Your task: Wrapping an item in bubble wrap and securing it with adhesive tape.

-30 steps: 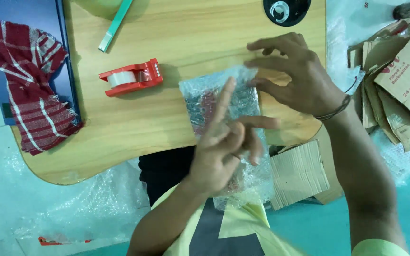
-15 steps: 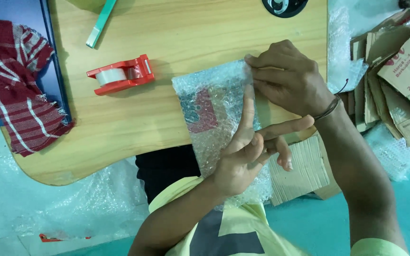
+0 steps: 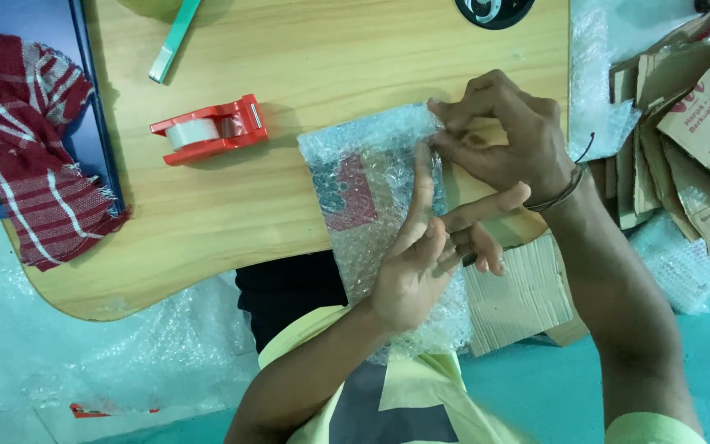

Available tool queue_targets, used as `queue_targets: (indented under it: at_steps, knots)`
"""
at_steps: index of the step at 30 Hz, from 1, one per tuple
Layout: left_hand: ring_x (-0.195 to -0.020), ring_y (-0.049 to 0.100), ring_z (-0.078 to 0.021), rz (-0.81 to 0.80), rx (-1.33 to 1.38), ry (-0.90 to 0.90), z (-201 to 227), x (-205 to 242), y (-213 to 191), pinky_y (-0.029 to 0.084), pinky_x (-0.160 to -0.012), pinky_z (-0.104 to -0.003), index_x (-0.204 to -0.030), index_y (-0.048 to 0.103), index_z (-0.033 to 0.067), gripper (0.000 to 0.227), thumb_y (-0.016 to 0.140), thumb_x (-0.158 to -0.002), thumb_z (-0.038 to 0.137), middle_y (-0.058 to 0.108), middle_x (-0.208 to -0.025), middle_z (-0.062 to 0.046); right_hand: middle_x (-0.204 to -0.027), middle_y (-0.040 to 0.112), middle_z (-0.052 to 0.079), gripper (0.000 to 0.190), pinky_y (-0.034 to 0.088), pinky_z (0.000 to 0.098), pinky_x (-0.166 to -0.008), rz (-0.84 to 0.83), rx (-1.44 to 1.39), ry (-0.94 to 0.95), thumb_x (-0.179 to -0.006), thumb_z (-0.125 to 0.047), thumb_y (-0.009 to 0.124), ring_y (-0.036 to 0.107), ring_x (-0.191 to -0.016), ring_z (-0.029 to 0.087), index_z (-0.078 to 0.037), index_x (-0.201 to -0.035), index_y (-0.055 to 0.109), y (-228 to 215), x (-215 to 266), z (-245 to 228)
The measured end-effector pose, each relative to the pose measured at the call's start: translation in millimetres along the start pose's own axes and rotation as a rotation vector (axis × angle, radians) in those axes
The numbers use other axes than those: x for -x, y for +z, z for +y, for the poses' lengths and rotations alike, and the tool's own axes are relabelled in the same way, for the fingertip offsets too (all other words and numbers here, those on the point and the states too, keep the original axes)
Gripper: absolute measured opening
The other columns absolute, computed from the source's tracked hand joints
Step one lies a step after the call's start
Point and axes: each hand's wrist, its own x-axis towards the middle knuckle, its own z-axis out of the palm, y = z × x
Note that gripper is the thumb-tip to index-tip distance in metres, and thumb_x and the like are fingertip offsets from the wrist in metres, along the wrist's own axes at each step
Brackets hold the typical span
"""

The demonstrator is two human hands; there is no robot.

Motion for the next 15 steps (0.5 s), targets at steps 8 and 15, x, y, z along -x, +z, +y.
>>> queue_targets:
  at_steps: [8,15]
  knots:
    - [-0.094,0.065,-0.0155,-0.005,0.011,0.012,-1.1,0.9,-1.0,0.044,-0.087,-0.031,-0.171,-0.027,0.0349,0.093,0.041,-0.108,0.048,0.048,-0.154,-0.022,-0.102,0.067,0.014,0.032,0.054,0.0331,-0.07,-0.077,0.074,-0.053,-0.088,0.005,0.093,0.064,-0.081,0.023,-0.001,-0.108,0.07,-2.1,-1.0,-0.7]
    - [-0.095,0.065,-0.0161,-0.007,0.02,0.032,-0.6,1.6,-1.9,0.044,-0.088,-0.032,-0.173,-0.026,0.0306,0.095,0.041,-0.109,0.05,0.051,-0.153,-0.021,-0.112,0.068,0.012,0.035,0.055,0.0337,-0.078,-0.166,0.153,-0.119,-0.088,0.004,0.088,0.062,-0.089,0.023,-0.007,-0.12,0.077,-2.9,-5.7,0.0]
